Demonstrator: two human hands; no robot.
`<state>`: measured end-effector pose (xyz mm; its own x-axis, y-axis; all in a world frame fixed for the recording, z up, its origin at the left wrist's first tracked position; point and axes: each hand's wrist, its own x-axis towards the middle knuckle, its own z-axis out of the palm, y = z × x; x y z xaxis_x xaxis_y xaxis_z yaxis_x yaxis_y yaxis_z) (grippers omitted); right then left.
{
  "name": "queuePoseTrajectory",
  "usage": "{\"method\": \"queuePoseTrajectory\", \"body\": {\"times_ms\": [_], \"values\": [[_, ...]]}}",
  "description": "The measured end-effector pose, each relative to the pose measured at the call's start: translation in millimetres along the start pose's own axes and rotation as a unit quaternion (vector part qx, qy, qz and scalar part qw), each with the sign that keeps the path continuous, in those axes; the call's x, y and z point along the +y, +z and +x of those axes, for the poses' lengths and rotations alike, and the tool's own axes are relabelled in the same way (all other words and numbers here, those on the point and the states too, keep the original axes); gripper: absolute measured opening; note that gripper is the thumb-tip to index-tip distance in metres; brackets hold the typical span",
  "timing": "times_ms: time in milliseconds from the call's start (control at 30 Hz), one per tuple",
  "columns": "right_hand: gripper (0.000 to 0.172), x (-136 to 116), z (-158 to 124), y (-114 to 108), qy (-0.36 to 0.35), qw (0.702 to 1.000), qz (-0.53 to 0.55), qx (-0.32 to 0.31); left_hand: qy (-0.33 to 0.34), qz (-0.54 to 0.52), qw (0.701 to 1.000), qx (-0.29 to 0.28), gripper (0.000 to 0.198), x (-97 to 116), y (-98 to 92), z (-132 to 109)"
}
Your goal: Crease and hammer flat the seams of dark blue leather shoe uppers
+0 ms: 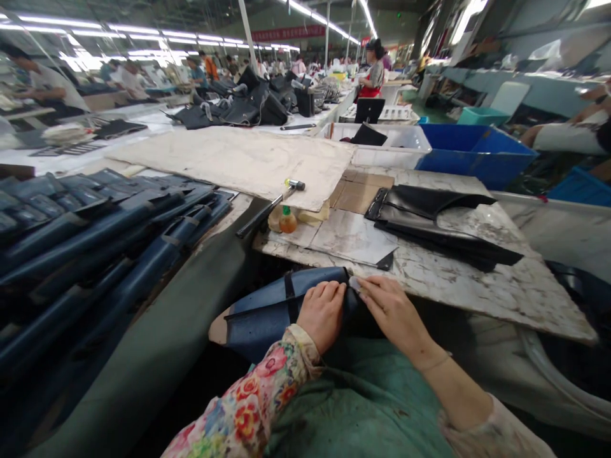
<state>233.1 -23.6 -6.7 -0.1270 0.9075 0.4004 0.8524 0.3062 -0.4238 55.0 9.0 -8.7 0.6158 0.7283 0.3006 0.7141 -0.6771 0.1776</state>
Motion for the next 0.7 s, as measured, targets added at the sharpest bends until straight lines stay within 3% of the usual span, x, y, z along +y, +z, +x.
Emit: {"method": "queuePoseTrajectory", "body": {"times_ms": [700], "values": [[0.031,-73.8,12.9,38.9,-0.059,0.996,-0.045,-0.041,-0.066,0.055,0.996,0.036,0.029,-32.6,-22.0,-50.5]]}}
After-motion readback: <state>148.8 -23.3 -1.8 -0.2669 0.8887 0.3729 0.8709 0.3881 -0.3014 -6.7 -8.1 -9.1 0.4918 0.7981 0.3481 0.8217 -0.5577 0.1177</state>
